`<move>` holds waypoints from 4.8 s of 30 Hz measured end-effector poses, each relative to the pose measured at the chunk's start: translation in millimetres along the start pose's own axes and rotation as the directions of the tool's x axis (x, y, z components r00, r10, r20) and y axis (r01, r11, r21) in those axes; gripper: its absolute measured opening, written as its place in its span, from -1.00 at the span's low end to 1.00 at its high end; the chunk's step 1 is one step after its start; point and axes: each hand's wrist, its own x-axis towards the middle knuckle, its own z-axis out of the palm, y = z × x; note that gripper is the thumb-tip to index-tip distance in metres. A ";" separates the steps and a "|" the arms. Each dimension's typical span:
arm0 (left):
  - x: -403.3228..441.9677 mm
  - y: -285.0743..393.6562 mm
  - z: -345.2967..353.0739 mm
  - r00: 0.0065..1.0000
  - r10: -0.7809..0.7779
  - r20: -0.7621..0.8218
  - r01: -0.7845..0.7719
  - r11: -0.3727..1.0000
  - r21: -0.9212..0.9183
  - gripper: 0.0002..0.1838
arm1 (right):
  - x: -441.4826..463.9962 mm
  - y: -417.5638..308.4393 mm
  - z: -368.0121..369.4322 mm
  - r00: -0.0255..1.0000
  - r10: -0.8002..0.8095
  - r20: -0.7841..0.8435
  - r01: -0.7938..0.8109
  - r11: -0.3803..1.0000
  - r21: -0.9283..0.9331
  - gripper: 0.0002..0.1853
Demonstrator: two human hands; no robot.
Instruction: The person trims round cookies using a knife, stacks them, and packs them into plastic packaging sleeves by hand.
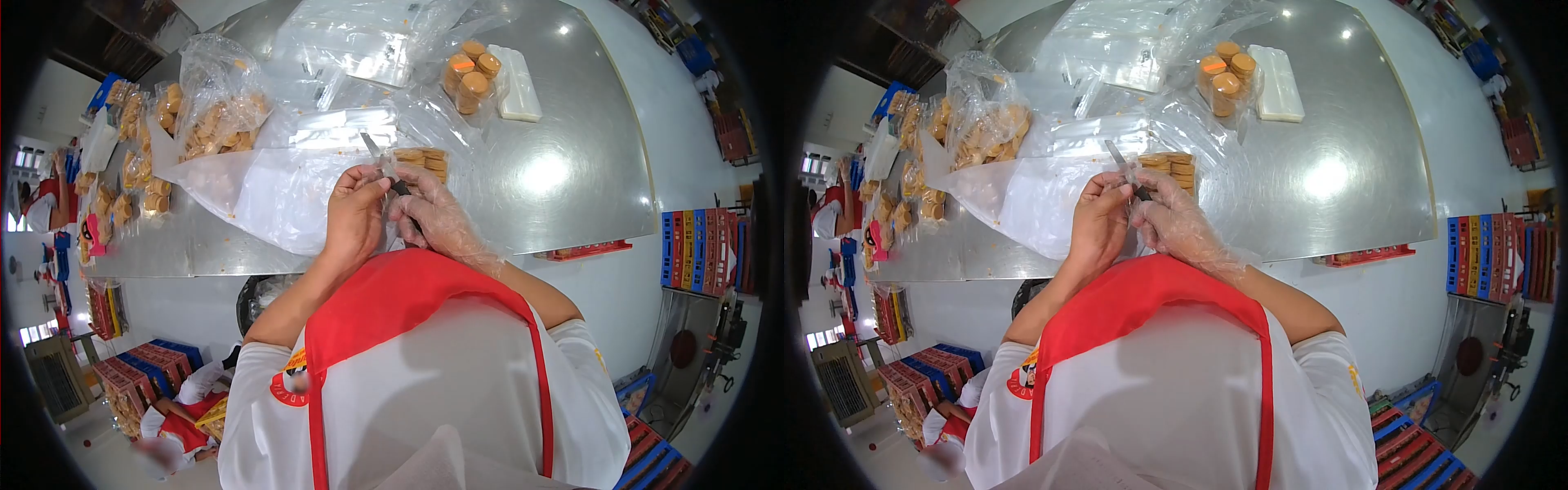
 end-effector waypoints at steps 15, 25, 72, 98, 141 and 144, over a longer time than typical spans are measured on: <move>-5.9 16.7 22.0 0.992 0.100 -0.076 -0.097 0.994 0.046 -0.88 | -15.5 -12.5 0.8 0.998 -0.031 0.053 0.044 0.965 -0.258 -0.46; -5.0 14.5 27.4 0.975 0.202 -0.089 -0.186 0.969 0.161 -0.86 | -14.9 -8.1 3.0 0.999 -0.017 0.041 0.028 0.959 -0.282 -0.47; 8.2 15.4 23.5 0.937 0.300 -0.177 -0.276 0.950 0.147 -0.95 | -3.5 0.4 15.3 0.988 -0.109 0.109 0.139 0.935 -0.326 -0.46; 2.0 9.1 28.8 0.931 0.327 -0.164 -0.293 0.935 0.199 -0.92 | -12.7 -8.1 15.9 0.992 0.049 0.114 -0.037 0.994 -0.105 -0.46; -12.0 35.4 17.1 0.864 0.149 0.481 -0.417 0.747 0.517 -0.79 | -6.4 -49.1 -18.7 0.826 -0.404 0.394 0.525 0.294 -0.799 -0.85; -12.5 31.1 19.0 0.866 0.137 0.482 -0.392 0.784 0.481 -0.78 | -1.6 -46.8 -18.7 0.787 -0.441 0.431 0.585 0.313 -0.749 -0.85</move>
